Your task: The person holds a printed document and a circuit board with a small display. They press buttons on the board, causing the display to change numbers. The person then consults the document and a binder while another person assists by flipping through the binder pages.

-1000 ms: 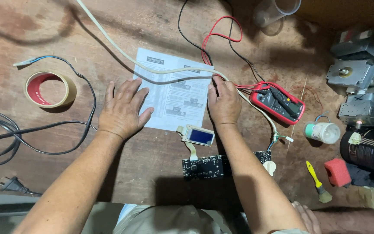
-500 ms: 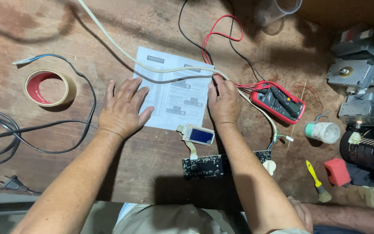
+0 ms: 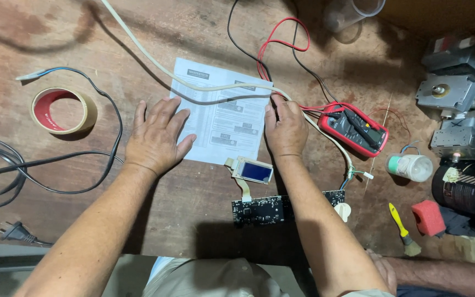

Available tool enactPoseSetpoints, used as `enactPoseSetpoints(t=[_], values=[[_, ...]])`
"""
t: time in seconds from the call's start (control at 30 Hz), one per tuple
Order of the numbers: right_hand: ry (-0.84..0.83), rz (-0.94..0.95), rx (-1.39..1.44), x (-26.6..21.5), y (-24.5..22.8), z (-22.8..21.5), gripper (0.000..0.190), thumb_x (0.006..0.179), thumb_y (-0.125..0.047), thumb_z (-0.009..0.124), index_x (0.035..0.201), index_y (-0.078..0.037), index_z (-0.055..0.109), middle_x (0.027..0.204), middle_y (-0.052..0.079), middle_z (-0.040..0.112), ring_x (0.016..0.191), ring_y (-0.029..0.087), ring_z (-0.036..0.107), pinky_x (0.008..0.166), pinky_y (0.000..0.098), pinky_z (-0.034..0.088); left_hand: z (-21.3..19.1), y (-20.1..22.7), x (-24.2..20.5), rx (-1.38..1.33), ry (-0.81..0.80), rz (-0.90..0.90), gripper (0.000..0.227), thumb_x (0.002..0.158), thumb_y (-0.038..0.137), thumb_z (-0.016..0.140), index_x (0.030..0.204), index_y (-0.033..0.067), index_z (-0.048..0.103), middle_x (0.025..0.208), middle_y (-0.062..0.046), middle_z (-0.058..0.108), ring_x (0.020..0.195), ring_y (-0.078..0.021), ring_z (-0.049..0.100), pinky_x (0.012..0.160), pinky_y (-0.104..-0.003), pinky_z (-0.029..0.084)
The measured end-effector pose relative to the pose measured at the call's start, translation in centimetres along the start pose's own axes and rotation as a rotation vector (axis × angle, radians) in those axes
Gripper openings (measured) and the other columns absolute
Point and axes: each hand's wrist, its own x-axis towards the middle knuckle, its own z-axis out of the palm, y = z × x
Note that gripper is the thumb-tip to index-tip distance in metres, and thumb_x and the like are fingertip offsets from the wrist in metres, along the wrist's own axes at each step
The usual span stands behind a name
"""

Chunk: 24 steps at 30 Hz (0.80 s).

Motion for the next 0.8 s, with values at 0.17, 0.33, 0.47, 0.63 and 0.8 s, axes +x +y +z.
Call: enactPoseSetpoints(t=[0.17, 0.33, 0.47, 0.63, 0.8], values=[[-0.002, 0.000, 0.002, 0.07, -0.37, -0.43, 0.035, 0.112, -0.047, 0.079, 0.146, -0.041, 0.082, 0.113, 0.000, 0.076, 0.106, 0.031, 0.082, 0.092, 0.0501, 0.069, 0.08, -0.01, -0.05, 0.000, 0.001, -0.002, 0.074, 0.113, 0.074, 0.052, 0.170, 0.0276, 0.059, 0.184, -0.006, 0.050, 0.175, -0.0283, 0.040, 0.145, -0.068, 0.021], [-0.003, 0.002, 0.001, 0.01, -0.11, -0.16, 0.035, 0.112, -0.048, 0.079, 0.145, -0.041, 0.082, 0.112, 0.000, 0.076, 0.106, 0.031, 0.082, 0.092, 0.0495, 0.069, 0.33, -0.08, -0.06, -0.008, 0.018, 0.006, 0.074, 0.113, 0.073, 0.054, 0.170, 0.0270, 0.059, 0.184, -0.007, 0.051, 0.175, -0.0292, 0.041, 0.144, -0.068, 0.021], [-0.017, 0.003, 0.008, 0.06, -0.29, -0.45, 0.035, 0.112, -0.047, 0.078, 0.146, -0.039, 0.082, 0.112, 0.001, 0.076, 0.106, 0.032, 0.082, 0.092, 0.0498, 0.069, 0.30, -0.10, -0.08, -0.014, 0.024, 0.009, 0.073, 0.113, 0.072, 0.054, 0.169, 0.0267, 0.060, 0.183, -0.007, 0.050, 0.174, -0.0291, 0.041, 0.144, -0.068, 0.022], [-0.011, 0.000, 0.005, 0.11, -0.57, -0.65, 0.034, 0.112, -0.046, 0.079, 0.145, -0.039, 0.082, 0.111, 0.002, 0.075, 0.106, 0.032, 0.082, 0.091, 0.0500, 0.069, 0.28, -0.09, -0.11, -0.007, 0.032, 0.010, 0.073, 0.113, 0.073, 0.054, 0.169, 0.0268, 0.060, 0.183, -0.007, 0.051, 0.174, -0.0287, 0.042, 0.144, -0.068, 0.021], [-0.014, -0.001, 0.011, 0.09, -0.47, -0.61, 0.034, 0.112, -0.045, 0.080, 0.145, -0.038, 0.082, 0.111, 0.003, 0.075, 0.105, 0.033, 0.082, 0.091, 0.0508, 0.069, 0.29, -0.08, -0.13, 0.000, 0.036, 0.013, 0.073, 0.112, 0.072, 0.055, 0.169, 0.0269, 0.061, 0.182, -0.007, 0.052, 0.173, -0.0286, 0.042, 0.144, -0.068, 0.021]])
